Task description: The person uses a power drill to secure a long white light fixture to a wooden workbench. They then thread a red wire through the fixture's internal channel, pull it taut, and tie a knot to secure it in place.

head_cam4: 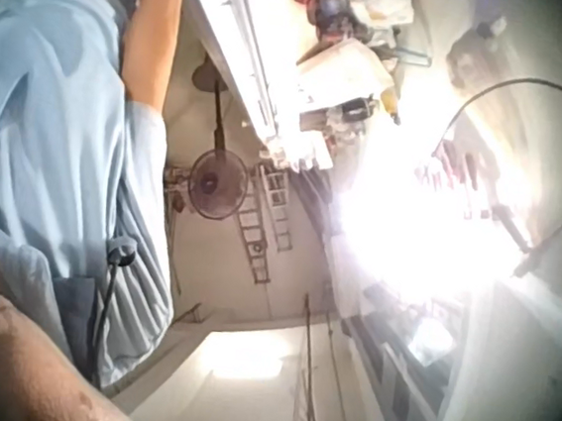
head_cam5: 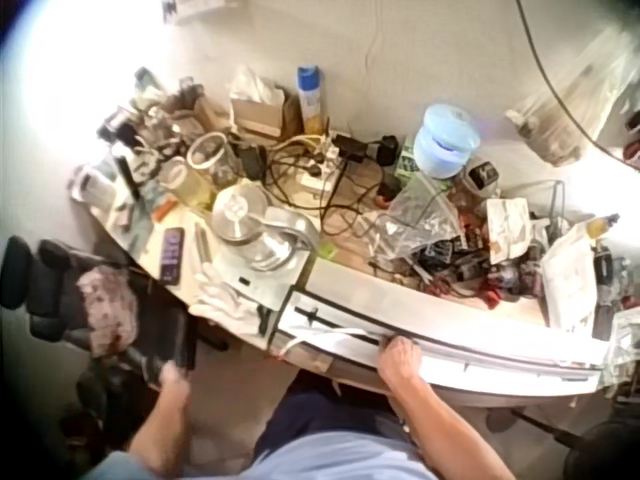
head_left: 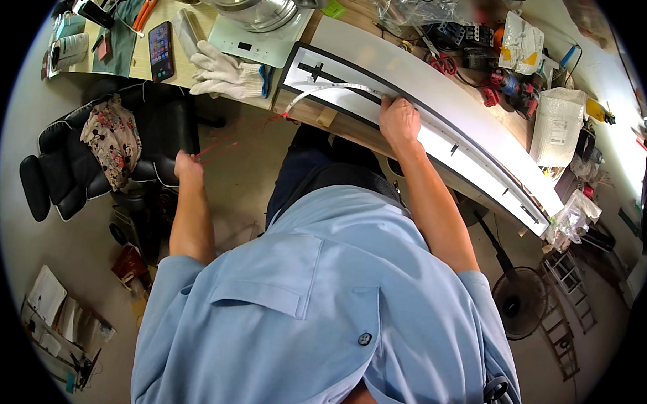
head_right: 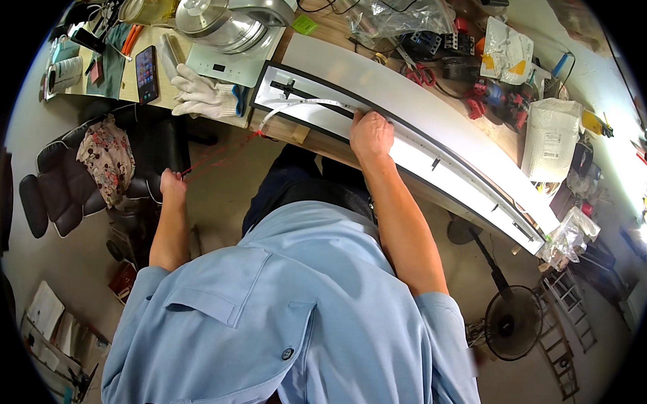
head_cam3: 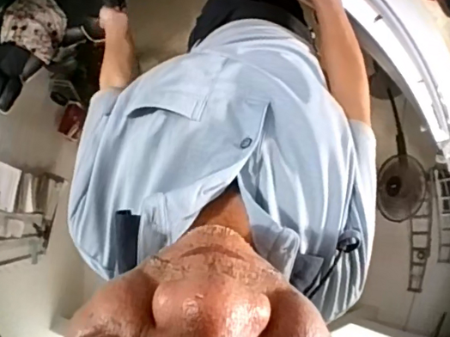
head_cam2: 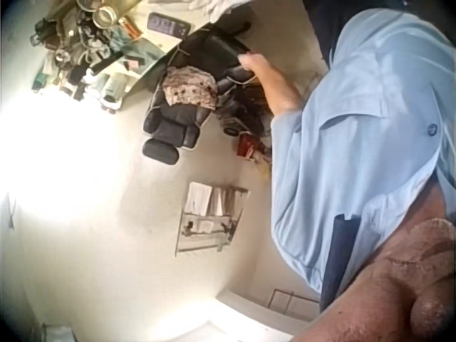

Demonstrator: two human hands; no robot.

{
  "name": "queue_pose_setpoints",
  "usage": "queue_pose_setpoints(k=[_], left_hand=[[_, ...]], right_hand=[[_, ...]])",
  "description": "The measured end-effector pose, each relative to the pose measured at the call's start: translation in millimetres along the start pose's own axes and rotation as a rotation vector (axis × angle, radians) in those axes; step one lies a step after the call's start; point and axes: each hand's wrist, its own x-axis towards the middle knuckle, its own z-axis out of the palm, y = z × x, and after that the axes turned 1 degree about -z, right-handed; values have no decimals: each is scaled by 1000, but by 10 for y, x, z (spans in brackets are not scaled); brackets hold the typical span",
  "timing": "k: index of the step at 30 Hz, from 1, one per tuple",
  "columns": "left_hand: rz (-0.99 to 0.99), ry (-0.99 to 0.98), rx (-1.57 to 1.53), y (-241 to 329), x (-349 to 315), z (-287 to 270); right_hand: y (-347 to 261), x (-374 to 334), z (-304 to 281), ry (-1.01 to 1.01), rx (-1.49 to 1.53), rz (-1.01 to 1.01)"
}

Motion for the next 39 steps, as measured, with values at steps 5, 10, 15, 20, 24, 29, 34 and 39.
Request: queue_pose_setpoints(k=[5, 10, 15, 20, 24, 29, 34, 39], left_hand=[[1016, -306, 639, -123, -1858, 513], [1373, -882, 836, -372, -3137, 730], [1292, -1081, 1097, -293, -3030, 913], [825, -1370, 1044, 310, -2936, 1055], [909, -1300, 1365, 931, -3554, 1401], [1460, -1011, 1733, 998, -3890, 1743], [1666, -853, 1806, 938, -4005, 1806], [1807, -804, 1706, 778, -4015, 1832]], right_hand=[[-17, -27, -15, 23, 7, 10], [-8, -13, -13, 26, 29, -35], [44, -8, 41, 71, 56, -47], [46, 13, 47, 44, 35, -40], [18, -6, 21, 29, 43, -38], [-5, -40, 14, 38, 1, -16], [-13, -91, 24, 107, 86, 47], [-72, -108, -2, 132, 104, 13]])
